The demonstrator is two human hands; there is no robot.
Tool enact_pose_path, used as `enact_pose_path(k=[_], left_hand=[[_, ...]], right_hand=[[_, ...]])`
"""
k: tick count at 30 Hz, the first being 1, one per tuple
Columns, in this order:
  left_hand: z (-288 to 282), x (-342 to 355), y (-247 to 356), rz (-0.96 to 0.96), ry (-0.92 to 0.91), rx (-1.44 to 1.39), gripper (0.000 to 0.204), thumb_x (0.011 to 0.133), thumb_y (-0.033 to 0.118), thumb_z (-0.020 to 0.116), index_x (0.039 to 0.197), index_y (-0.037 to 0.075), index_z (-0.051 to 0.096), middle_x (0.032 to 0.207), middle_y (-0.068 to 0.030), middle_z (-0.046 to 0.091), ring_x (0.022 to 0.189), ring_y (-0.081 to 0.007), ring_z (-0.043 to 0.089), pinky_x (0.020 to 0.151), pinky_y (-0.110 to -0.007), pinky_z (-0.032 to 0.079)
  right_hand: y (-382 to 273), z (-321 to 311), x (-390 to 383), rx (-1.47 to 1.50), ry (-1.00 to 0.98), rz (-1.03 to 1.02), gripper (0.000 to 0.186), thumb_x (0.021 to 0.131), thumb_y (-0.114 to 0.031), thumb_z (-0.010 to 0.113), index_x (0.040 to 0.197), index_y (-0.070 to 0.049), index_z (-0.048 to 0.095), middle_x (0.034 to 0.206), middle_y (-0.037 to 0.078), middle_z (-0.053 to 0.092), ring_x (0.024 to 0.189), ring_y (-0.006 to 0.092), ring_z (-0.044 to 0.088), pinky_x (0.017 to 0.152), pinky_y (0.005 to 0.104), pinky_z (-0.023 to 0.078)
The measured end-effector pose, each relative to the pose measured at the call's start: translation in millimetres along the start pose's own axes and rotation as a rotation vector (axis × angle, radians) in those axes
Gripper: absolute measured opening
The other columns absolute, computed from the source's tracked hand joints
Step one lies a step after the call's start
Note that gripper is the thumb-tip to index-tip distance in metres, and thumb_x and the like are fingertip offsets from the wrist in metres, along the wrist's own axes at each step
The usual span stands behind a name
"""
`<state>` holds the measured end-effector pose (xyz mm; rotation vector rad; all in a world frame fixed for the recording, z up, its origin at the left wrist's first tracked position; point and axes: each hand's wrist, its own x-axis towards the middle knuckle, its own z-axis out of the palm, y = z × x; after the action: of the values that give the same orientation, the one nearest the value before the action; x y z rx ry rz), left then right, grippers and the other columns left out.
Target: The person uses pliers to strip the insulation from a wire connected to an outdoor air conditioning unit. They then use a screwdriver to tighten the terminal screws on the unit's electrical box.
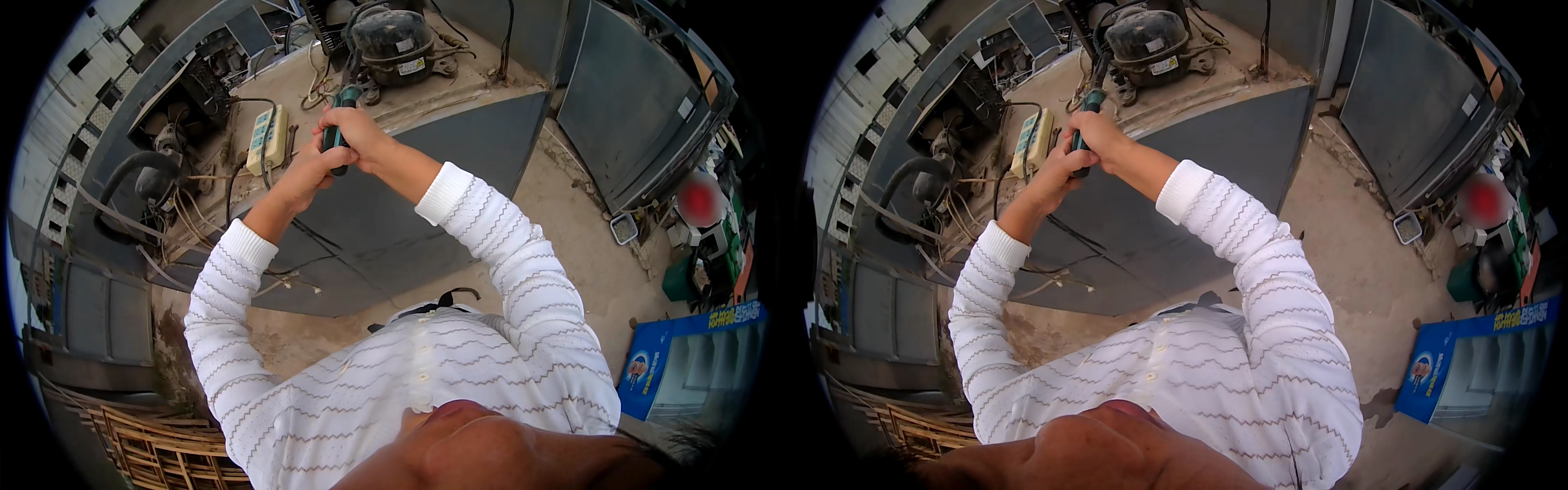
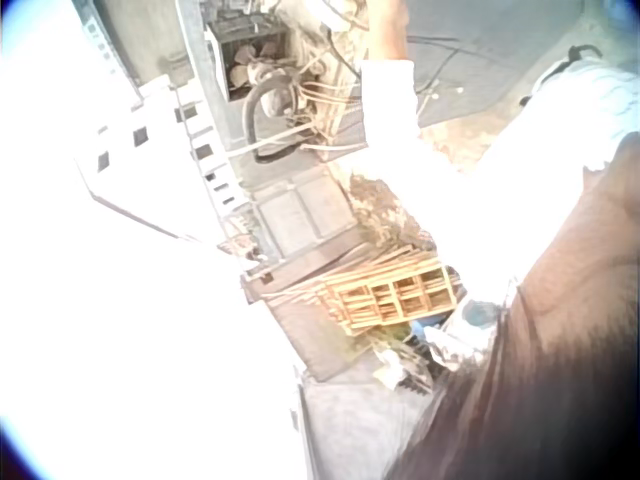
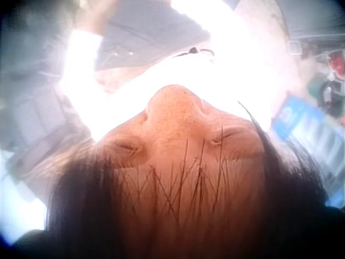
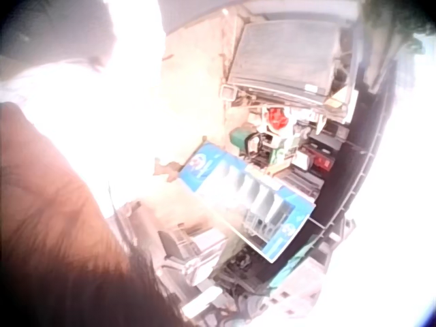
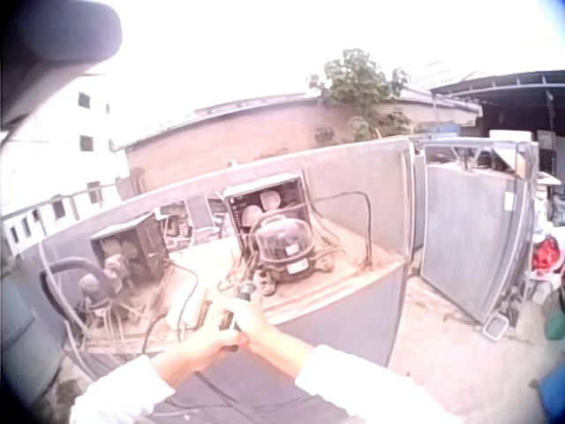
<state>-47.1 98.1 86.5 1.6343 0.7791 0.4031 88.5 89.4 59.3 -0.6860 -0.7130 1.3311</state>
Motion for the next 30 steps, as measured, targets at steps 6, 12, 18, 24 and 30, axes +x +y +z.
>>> enact_pose_path(k=[6,12,18,24,30], left_hand=[[10,24,-57,0.134,-0.102,-0.438,0.031,0.084,0.026,0.065,0.109,0.014,0.052,0.093,0.0046,0.051,0.074,-0.0027,0.044,0.052,-0.016,0.032],[8,31,-54,0.126,-0.149,-0.378,0.033,0.085,0.03,0.068,0.108,0.013,0.052,0.095,0.0048,0.051,0.077,-0.0032,0.046,0.053,-0.016,0.033],[3,26,-43,0.072,-0.179,-0.325,0.04,0.085,0.039,0.071,0.108,0.014,0.051,0.097,0.0053,0.051,0.078,-0.0035,0.045,0.052,-0.017,0.031],[9,15,-30,0.076,-0.131,-0.335,0.046,0.086,0.047,0.071,0.108,0.012,0.053,0.094,0.0047,0.052,0.076,-0.004,0.046,0.051,-0.017,0.03],[6,10,-29,0.049,-0.169,-0.381,0.043,0.088,0.046,0.069,0.106,0.009,0.056,0.093,0.0036,0.053,0.074,-0.0044,0.047,0.049,-0.016,0.03]], right_hand=[[9,-12,9,-0.466,0.235,0.021,0.008,0.081,-0.013,0.057,0.077,-0.007,0.054,0.074,0.006,0.058,0.065,0.0165,0.056,0.06,0.0321,0.044],[3,-20,9,-0.415,0.181,0.041,0.008,0.08,-0.015,0.06,0.076,-0.009,0.055,0.073,0.004,0.057,0.066,0.016,0.055,0.061,0.0324,0.043],[-12,-19,-4,-0.365,0.078,0.145,0.012,0.082,-0.02,0.062,0.084,-0.009,0.058,0.079,0.005,0.06,0.073,0.0164,0.058,0.066,0.0335,0.043],[-29,-9,-13,-0.417,0.106,0.174,0.024,0.081,-0.03,0.063,0.094,-0.01,0.061,0.085,0.004,0.063,0.08,0.0171,0.058,0.072,0.0394,0.043],[-30,-5,-19,-0.399,0.103,0.179,0.026,0.08,-0.031,0.064,0.095,-0.01,0.061,0.093,0.005,0.062,0.086,0.0172,0.058,0.072,0.0395,0.042]])
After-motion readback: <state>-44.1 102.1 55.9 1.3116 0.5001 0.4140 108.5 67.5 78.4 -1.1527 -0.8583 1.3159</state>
